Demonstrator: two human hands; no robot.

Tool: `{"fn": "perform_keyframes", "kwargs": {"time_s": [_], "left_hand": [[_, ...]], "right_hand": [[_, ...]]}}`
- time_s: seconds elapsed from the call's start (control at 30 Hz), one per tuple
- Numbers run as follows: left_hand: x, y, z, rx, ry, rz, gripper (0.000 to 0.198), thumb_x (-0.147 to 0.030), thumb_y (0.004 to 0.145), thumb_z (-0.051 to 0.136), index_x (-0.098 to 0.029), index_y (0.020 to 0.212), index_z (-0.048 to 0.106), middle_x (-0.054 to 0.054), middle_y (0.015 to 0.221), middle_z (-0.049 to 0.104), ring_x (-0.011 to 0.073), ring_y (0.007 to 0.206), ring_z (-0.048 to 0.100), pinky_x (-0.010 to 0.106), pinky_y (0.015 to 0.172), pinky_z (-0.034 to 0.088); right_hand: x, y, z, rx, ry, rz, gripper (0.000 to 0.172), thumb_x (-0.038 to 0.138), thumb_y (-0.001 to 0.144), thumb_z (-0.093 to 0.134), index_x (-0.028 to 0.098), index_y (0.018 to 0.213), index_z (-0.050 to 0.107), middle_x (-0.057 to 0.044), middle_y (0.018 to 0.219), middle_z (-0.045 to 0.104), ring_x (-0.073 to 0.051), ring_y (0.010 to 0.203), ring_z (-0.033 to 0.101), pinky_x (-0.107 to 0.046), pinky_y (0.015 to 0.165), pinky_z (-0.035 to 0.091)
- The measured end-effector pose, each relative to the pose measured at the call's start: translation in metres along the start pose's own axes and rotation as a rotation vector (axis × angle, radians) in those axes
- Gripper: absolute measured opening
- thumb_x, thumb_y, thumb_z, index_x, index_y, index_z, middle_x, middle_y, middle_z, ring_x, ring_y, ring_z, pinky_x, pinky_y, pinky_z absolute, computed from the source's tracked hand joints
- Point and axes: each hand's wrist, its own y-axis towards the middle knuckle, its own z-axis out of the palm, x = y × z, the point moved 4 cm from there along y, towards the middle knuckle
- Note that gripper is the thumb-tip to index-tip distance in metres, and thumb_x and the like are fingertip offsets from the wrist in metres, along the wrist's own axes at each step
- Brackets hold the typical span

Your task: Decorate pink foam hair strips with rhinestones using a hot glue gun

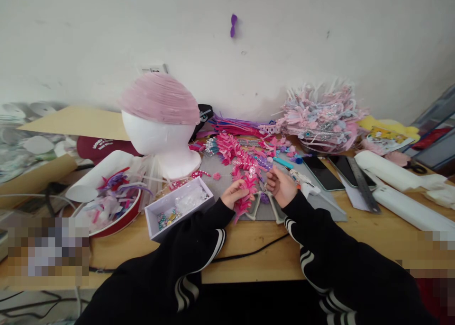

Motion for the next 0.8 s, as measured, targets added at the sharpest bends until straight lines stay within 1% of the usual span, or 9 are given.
{"fn": "perform_keyframes", "kwargs": {"time_s": [0.13,0.23,0.33,0.43,0.5,0.57,0.67,0.73,0.8], "left_hand": [[-0.001,0.001,-0.002,-0.045,-0.026,0.032,0.035,-0.027,0.059,0.069,-0.017,0.075,0.040,-0.002,0.056,0.061,0.0083,0.046,0.055,0.016,0.042,0.042],[0.001,0.003,-0.005,-0.071,-0.028,0.049,0.036,-0.027,0.057,0.070,-0.017,0.075,0.040,-0.002,0.055,0.061,0.0082,0.045,0.055,0.016,0.042,0.042],[0.002,0.005,-0.007,-0.106,-0.020,0.070,0.037,-0.028,0.057,0.070,-0.017,0.075,0.040,-0.002,0.054,0.061,0.0086,0.045,0.056,0.016,0.041,0.042],[0.002,0.006,-0.009,-0.135,0.001,0.099,0.038,-0.028,0.057,0.070,-0.017,0.076,0.040,-0.002,0.056,0.062,0.0092,0.046,0.057,0.017,0.043,0.043],[0.003,0.006,-0.009,-0.135,0.023,0.112,0.040,-0.030,0.057,0.071,-0.017,0.077,0.039,-0.002,0.058,0.063,0.0101,0.047,0.058,0.019,0.044,0.045],[0.005,0.008,-0.010,-0.122,0.047,0.107,0.046,-0.033,0.052,0.073,-0.017,0.078,0.038,-0.001,0.060,0.064,0.0114,0.050,0.059,0.020,0.046,0.047],[0.011,0.010,-0.012,-0.113,0.088,0.101,0.052,-0.036,0.049,0.073,-0.018,0.081,0.037,-0.001,0.063,0.064,0.0118,0.051,0.059,0.023,0.049,0.048],[0.015,0.010,-0.012,-0.094,0.129,0.091,0.049,-0.037,0.052,0.071,-0.017,0.082,0.037,-0.001,0.064,0.064,0.0113,0.053,0.060,0.023,0.053,0.048],[0.018,0.011,-0.011,-0.070,0.180,0.077,0.046,-0.037,0.054,0.070,-0.016,0.082,0.040,-0.001,0.063,0.063,0.0104,0.054,0.059,0.022,0.055,0.047]], "right_hand": [[0.003,0.001,-0.002,0.036,-0.010,0.035,0.041,0.044,0.060,0.061,0.020,0.051,0.030,0.008,0.044,0.028,-0.003,0.034,0.024,-0.020,0.033,0.019],[-0.001,0.001,-0.003,0.054,-0.085,0.018,0.042,0.046,0.060,0.061,0.019,0.048,0.031,0.008,0.041,0.028,-0.003,0.032,0.023,-0.020,0.033,0.017],[-0.005,0.001,-0.006,0.027,-0.181,-0.048,0.037,0.046,0.057,0.064,0.018,0.049,0.043,0.006,0.043,0.039,-0.004,0.035,0.030,-0.020,0.034,0.021],[-0.009,0.002,-0.007,0.013,-0.252,-0.089,0.028,0.037,0.049,0.070,0.017,0.062,0.056,0.002,0.056,0.055,-0.005,0.042,0.039,-0.021,0.041,0.030],[-0.009,0.001,-0.005,0.029,-0.292,-0.132,0.032,0.030,0.048,0.070,0.018,0.075,0.060,0.000,0.068,0.062,-0.007,0.050,0.046,-0.022,0.047,0.035],[-0.009,-0.001,-0.001,0.048,-0.344,-0.170,0.032,0.029,0.051,0.068,0.019,0.080,0.062,0.000,0.074,0.063,-0.009,0.059,0.051,-0.023,0.053,0.038],[-0.011,-0.006,0.007,0.085,-0.437,-0.185,0.022,0.032,0.056,0.065,0.019,0.073,0.063,0.001,0.070,0.062,-0.011,0.063,0.052,-0.025,0.059,0.040],[-0.013,-0.009,0.010,0.108,-0.500,-0.184,0.018,0.034,0.056,0.064,0.018,0.065,0.061,0.003,0.063,0.059,-0.010,0.059,0.050,-0.025,0.059,0.040],[-0.015,-0.010,0.012,0.121,-0.557,-0.196,0.018,0.036,0.057,0.063,0.018,0.059,0.058,0.004,0.057,0.055,-0.010,0.056,0.047,-0.024,0.056,0.038]]}}
